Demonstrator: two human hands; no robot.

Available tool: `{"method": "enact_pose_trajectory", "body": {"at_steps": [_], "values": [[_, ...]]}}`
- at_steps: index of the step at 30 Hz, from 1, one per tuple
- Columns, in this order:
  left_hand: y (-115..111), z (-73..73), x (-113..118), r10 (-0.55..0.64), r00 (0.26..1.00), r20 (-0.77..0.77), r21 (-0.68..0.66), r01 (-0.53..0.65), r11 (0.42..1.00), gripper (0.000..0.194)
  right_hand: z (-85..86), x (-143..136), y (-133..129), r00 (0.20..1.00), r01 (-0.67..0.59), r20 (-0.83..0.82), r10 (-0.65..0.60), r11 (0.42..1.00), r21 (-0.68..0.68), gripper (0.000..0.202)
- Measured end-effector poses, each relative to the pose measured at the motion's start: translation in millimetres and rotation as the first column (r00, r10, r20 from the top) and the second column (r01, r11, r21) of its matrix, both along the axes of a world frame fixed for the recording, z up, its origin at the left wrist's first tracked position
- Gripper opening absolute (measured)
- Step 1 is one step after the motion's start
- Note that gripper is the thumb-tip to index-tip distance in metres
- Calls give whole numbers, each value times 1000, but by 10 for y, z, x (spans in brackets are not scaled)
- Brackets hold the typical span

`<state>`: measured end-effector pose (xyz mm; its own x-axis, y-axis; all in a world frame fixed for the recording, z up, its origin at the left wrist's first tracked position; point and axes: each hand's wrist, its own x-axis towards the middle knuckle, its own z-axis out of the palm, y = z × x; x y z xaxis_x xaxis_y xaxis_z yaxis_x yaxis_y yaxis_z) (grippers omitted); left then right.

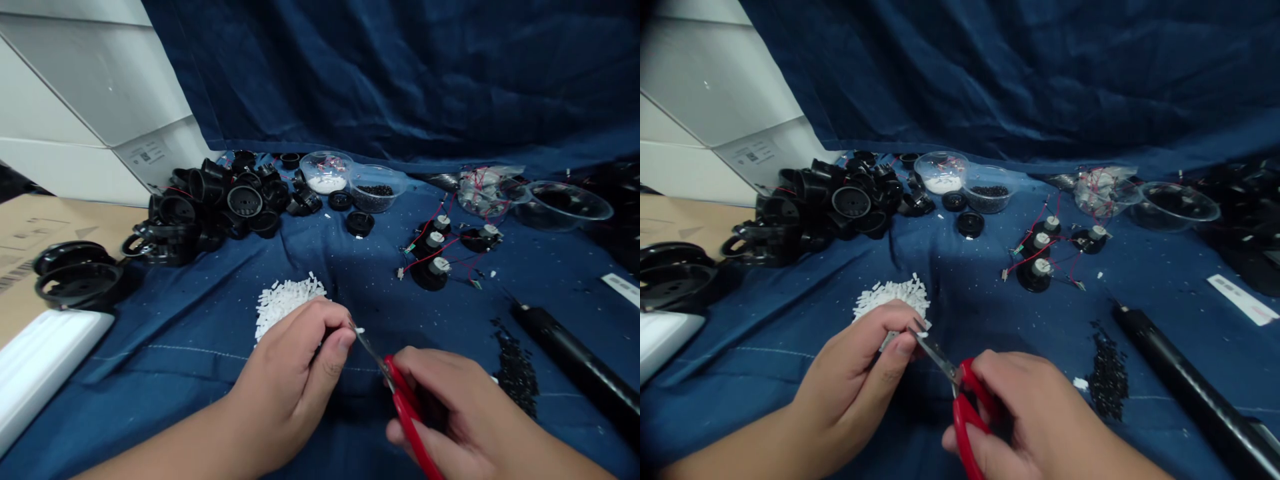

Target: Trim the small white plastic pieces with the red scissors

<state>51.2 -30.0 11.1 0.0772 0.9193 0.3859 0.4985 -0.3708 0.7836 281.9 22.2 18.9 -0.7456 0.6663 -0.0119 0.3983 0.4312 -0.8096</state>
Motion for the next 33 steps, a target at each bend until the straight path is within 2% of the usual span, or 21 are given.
{"method": "enact_pose_trajectory", "body": {"at_steps": [8, 25, 33], "values": [[5, -6, -11, -20, 1000, -5, 12, 20, 1000, 14, 0, 32, -2, 998, -21, -54, 20, 999, -33, 21], [4, 31, -7, -15, 999, -36, 16, 16, 1000, 8, -18, 1, 5, 999, -6, 43, 5, 999, 32, 23], [27, 29, -15, -24, 999, -30, 41, 26, 999, 12, 75, 11, -7, 1000, -7, -11, 7, 1000, -18, 24]]}}
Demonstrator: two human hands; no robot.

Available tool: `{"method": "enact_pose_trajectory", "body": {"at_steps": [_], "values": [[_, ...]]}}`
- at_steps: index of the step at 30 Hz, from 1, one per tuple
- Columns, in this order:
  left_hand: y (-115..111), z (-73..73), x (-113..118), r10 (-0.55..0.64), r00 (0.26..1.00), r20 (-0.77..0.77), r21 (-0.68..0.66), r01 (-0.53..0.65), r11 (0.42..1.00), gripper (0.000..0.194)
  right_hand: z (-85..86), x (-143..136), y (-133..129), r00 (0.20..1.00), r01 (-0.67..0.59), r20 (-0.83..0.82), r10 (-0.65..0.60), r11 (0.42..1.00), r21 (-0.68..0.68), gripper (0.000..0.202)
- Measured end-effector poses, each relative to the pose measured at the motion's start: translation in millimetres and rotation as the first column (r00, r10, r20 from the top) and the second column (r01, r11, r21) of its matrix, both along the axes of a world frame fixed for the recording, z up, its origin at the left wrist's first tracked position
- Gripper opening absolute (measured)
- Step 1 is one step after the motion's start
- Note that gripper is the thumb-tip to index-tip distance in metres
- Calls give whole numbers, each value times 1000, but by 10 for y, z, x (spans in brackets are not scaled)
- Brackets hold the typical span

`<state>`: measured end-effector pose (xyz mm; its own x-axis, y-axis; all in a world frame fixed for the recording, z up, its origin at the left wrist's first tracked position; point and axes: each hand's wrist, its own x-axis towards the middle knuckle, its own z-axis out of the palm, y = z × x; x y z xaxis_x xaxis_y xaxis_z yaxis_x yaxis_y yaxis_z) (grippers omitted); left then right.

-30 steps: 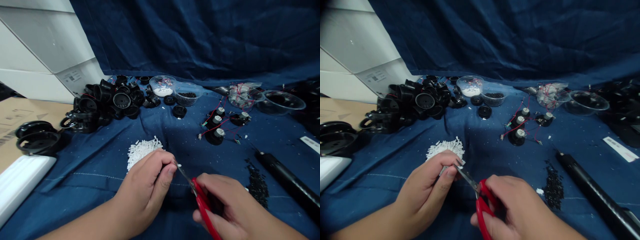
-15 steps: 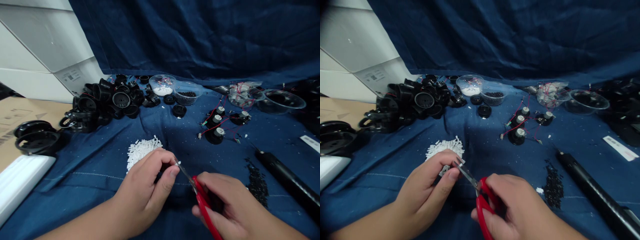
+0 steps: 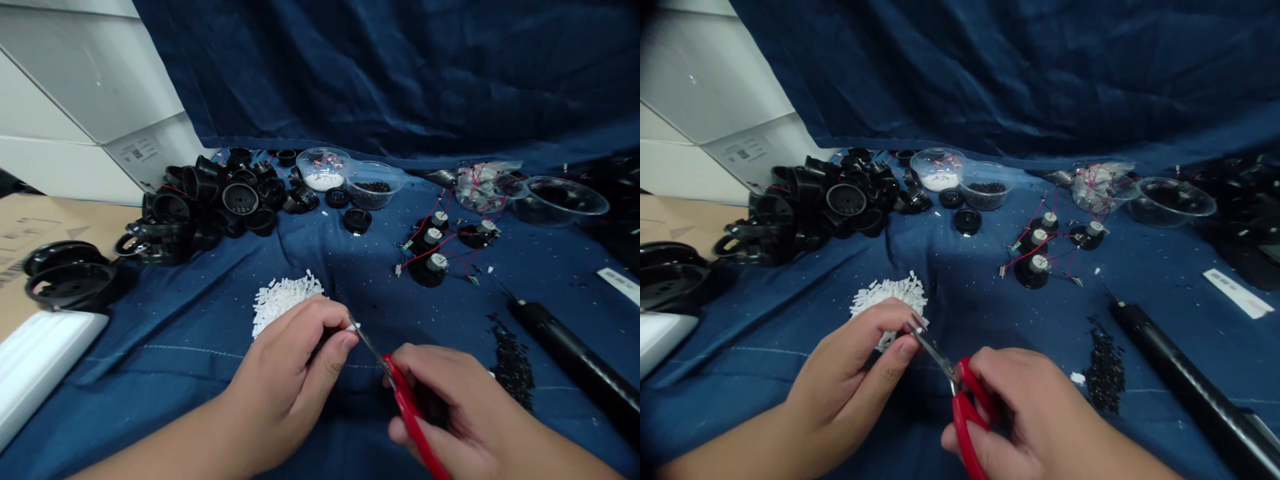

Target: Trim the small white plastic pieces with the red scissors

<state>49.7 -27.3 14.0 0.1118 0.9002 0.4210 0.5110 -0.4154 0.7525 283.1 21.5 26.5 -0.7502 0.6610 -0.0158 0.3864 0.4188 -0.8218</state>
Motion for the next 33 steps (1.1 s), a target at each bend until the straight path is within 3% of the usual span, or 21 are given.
{"method": "enact_pose_trajectory", "body": {"at_steps": [10, 18, 26, 30, 33], "values": [[29, -42, -18, -30, 998, -48, 86, 34, 996, 12, 14, 26, 18, 999, -7, -44, 4, 998, -70, 19], [86, 32, -65, 78, 937, -340, 291, 26, 956, 14, 65, 15, 25, 999, -32, -34, 26, 984, -175, 17], [90, 13, -71, 84, 942, -324, 292, 15, 956, 11, 89, 34, -8, 1000, 13, 5, -12, 962, -273, 12], [75, -2, -76, 59, 952, -301, 281, 29, 959, 12, 79, 38, 1, 998, 0, 63, 17, 966, -260, 12], [73, -25, -72, 30, 958, -285, 253, 45, 967, 10, 58, 41, 2, 994, -17, 93, 50, 945, -326, 17]]}}
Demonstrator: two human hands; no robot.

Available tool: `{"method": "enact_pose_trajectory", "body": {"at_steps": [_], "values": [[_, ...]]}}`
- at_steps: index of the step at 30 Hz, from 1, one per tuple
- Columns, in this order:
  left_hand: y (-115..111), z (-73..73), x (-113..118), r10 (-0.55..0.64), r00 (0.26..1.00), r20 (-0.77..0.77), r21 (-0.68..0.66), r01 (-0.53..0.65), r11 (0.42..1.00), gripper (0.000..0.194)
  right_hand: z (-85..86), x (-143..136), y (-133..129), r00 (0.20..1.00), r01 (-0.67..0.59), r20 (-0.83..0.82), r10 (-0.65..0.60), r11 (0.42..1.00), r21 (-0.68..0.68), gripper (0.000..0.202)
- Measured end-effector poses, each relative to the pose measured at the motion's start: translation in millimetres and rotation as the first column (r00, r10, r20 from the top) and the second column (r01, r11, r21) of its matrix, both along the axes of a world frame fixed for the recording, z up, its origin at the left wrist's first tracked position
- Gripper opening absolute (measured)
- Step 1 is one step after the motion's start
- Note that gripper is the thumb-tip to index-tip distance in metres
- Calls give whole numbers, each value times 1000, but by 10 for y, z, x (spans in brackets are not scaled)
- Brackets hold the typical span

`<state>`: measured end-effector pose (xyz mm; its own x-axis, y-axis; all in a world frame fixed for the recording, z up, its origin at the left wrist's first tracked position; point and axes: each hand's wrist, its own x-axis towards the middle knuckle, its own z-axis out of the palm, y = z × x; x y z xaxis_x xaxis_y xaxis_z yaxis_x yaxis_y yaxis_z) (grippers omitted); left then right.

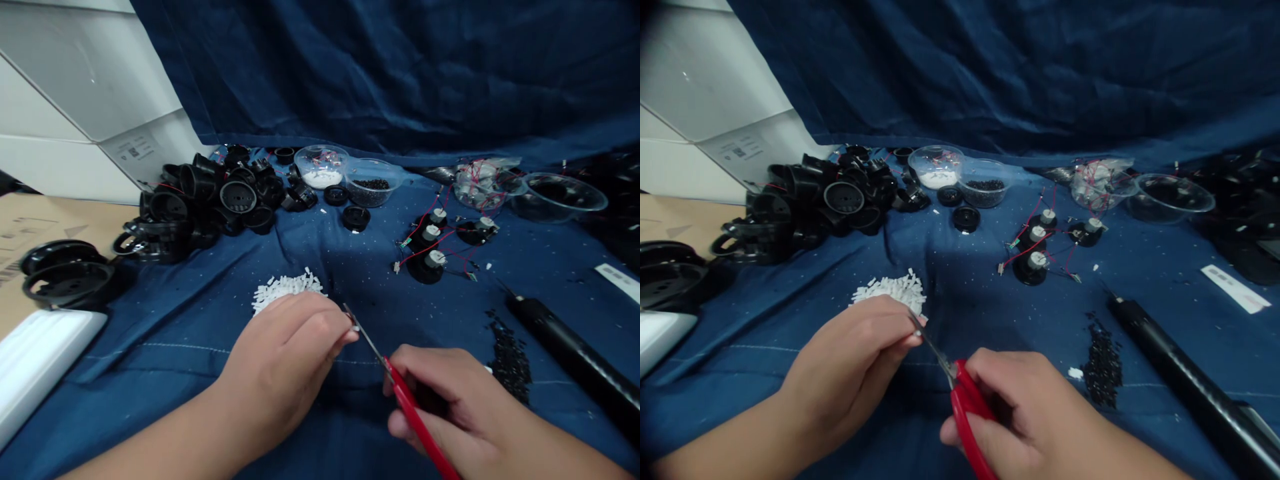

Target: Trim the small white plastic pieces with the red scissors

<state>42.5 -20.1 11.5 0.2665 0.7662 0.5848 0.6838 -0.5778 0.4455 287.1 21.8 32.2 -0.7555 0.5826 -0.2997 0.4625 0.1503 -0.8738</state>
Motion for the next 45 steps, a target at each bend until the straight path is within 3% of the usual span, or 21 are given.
{"method": "enact_pose_trajectory", "body": {"at_steps": [4, 14, 20, 22, 24, 27, 30, 33, 38, 45], "values": [[5, -22, 7, -12, 1000, 19, -41, 12, 999, 8, 9, 11, -6, 1000, -30, 6, 31, 998, -62, 18], [-24, 13, 20, 3, 1000, 15, -101, -1, 995, 15, 4, -10, -5, 1000, -9, -2, 9, 999, -45, 20], [2, 32, 23, 3, 1000, 2, -107, -3, 994, 11, -86, 35, -12, 999, 33, -30, -31, 997, 71, 13], [36, 49, 11, 49, 997, -58, -102, -54, 993, 13, -97, 60, 22, 996, 92, -10, -92, 986, 136, 10], [73, 59, -11, 132, 981, -142, -111, -148, 983, 16, -92, 89, 90, 986, 120, 77, -149, 947, 299, 6], [121, 41, -55, 271, 922, -278, -121, -313, 942, 16, -66, 179, 220, 953, 32, 243, -181, 858, 513, 17], [152, -6, -92, 378, 845, -379, -89, -440, 894, 13, -53, 388, 311, 921, -42, 337, -195, 811, 584, 26], [168, -56, -106, 410, 802, -434, -97, -494, 864, 11, -84, 692, 346, 878, -111, 426, -218, 773, 624, 31], [169, -108, -91, 430, 765, -480, -110, -538, 836, 14, -179, 986, 353, 807, -218, 560, -187, 788, 576, 32], [153, -78, -55, 404, 829, -388, -97, -472, 876, 14, -213, 1063, 375, 816, -142, 541, -204, 836, 531, 27]]}}
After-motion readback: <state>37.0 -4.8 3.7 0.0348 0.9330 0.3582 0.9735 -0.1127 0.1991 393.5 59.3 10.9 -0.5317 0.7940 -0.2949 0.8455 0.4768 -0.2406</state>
